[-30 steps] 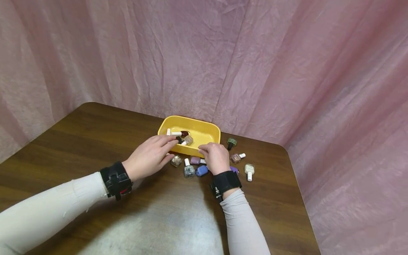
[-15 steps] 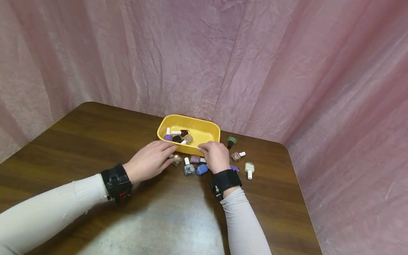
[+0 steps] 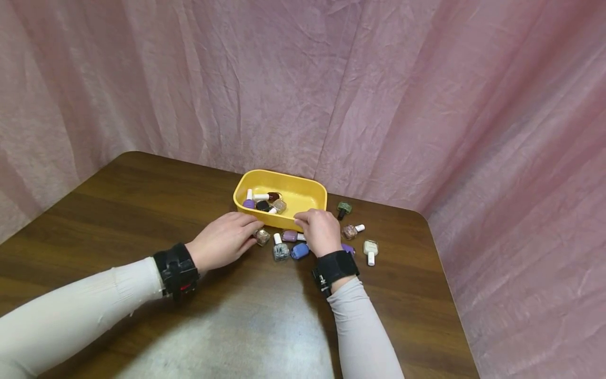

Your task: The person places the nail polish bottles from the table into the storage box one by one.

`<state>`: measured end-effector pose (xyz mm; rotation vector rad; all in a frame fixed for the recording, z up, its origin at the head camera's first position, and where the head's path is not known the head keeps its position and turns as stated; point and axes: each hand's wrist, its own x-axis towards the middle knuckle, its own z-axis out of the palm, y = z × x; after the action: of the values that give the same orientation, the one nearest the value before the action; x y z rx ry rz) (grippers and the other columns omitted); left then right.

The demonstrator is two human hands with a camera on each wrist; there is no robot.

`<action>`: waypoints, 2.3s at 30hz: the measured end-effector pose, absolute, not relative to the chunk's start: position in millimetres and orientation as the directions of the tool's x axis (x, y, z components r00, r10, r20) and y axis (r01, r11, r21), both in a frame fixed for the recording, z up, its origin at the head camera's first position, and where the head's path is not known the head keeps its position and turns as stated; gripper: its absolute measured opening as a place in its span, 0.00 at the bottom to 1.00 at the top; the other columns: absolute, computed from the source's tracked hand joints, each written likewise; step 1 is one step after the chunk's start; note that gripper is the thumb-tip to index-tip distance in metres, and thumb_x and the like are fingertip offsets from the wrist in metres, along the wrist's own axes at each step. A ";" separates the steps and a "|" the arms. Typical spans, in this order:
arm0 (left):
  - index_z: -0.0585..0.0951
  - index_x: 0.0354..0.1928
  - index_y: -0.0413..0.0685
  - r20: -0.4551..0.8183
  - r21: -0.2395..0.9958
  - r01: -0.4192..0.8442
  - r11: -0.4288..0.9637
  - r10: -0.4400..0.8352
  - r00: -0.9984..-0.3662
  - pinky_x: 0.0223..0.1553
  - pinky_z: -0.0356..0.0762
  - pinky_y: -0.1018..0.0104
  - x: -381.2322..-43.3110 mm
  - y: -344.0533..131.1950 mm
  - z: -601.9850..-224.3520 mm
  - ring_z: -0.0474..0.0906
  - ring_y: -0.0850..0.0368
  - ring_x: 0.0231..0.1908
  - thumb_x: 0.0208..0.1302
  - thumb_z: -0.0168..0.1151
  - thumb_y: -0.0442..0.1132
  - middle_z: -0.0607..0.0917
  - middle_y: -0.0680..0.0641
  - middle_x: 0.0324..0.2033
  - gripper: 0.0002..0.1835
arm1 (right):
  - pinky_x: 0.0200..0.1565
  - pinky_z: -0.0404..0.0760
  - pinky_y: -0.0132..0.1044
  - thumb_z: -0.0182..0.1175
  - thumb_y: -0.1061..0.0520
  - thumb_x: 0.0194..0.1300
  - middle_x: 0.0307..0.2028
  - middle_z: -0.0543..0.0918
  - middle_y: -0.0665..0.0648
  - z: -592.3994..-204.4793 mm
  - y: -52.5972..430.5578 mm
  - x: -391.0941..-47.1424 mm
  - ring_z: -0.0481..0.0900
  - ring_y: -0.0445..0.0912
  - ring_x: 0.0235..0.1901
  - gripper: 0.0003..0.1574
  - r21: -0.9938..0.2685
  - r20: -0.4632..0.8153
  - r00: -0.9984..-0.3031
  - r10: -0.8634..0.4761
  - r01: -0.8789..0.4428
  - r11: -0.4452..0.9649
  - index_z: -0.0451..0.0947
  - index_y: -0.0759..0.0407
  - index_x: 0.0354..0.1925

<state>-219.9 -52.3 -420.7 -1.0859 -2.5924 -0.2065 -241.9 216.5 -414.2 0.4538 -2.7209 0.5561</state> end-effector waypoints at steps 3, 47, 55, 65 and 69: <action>0.85 0.63 0.39 0.329 -0.002 0.710 0.704 0.671 -0.664 0.69 0.77 0.46 -221.9 -53.1 -422.1 0.84 0.41 0.61 0.76 0.72 0.40 0.88 0.41 0.57 0.19 | 0.44 0.85 0.52 0.72 0.53 0.76 0.43 0.94 0.54 -414.0 216.5 -241.5 0.91 0.53 0.43 0.11 -0.320 0.369 -0.898 -0.241 -0.366 0.874 0.95 0.52 0.52; 0.88 0.42 0.43 0.228 -0.059 0.662 0.748 0.655 -0.720 0.53 0.83 0.49 -237.8 -49.4 -424.9 0.85 0.45 0.41 0.69 0.78 0.41 0.87 0.46 0.34 0.10 | 0.46 0.86 0.54 0.74 0.53 0.74 0.43 0.94 0.54 -414.5 217.0 -242.3 0.91 0.55 0.45 0.10 -0.295 0.394 -0.882 -0.258 -0.387 0.874 0.96 0.52 0.50; 0.87 0.39 0.43 0.246 -0.068 0.664 0.745 0.658 -0.712 0.51 0.83 0.49 -239.4 -49.0 -427.4 0.85 0.45 0.39 0.68 0.78 0.41 0.86 0.46 0.33 0.10 | 0.45 0.86 0.54 0.74 0.53 0.74 0.42 0.94 0.54 -414.4 217.0 -242.4 0.91 0.55 0.44 0.10 -0.293 0.390 -0.884 -0.258 -0.384 0.876 0.96 0.52 0.50; 0.85 0.36 0.43 0.223 -0.055 0.660 0.749 0.654 -0.723 0.45 0.83 0.49 -239.7 -49.4 -425.9 0.84 0.45 0.35 0.68 0.77 0.39 0.85 0.46 0.30 0.09 | 0.44 0.85 0.54 0.74 0.53 0.74 0.41 0.94 0.54 -414.2 216.6 -242.5 0.91 0.56 0.43 0.10 -0.295 0.391 -0.884 -0.256 -0.383 0.875 0.96 0.52 0.51; 0.86 0.36 0.43 0.218 -0.049 0.666 0.744 0.659 -0.720 0.44 0.83 0.49 -240.2 -49.3 -426.8 0.83 0.45 0.34 0.69 0.75 0.39 0.84 0.47 0.29 0.08 | 0.45 0.85 0.54 0.74 0.53 0.74 0.42 0.94 0.54 -413.7 216.7 -241.7 0.91 0.56 0.43 0.10 -0.294 0.396 -0.882 -0.257 -0.387 0.874 0.96 0.52 0.50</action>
<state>-240.2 -49.3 -426.8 -1.0498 -2.7232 -0.0481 -241.7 216.7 -413.7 0.4792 -2.6980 0.5250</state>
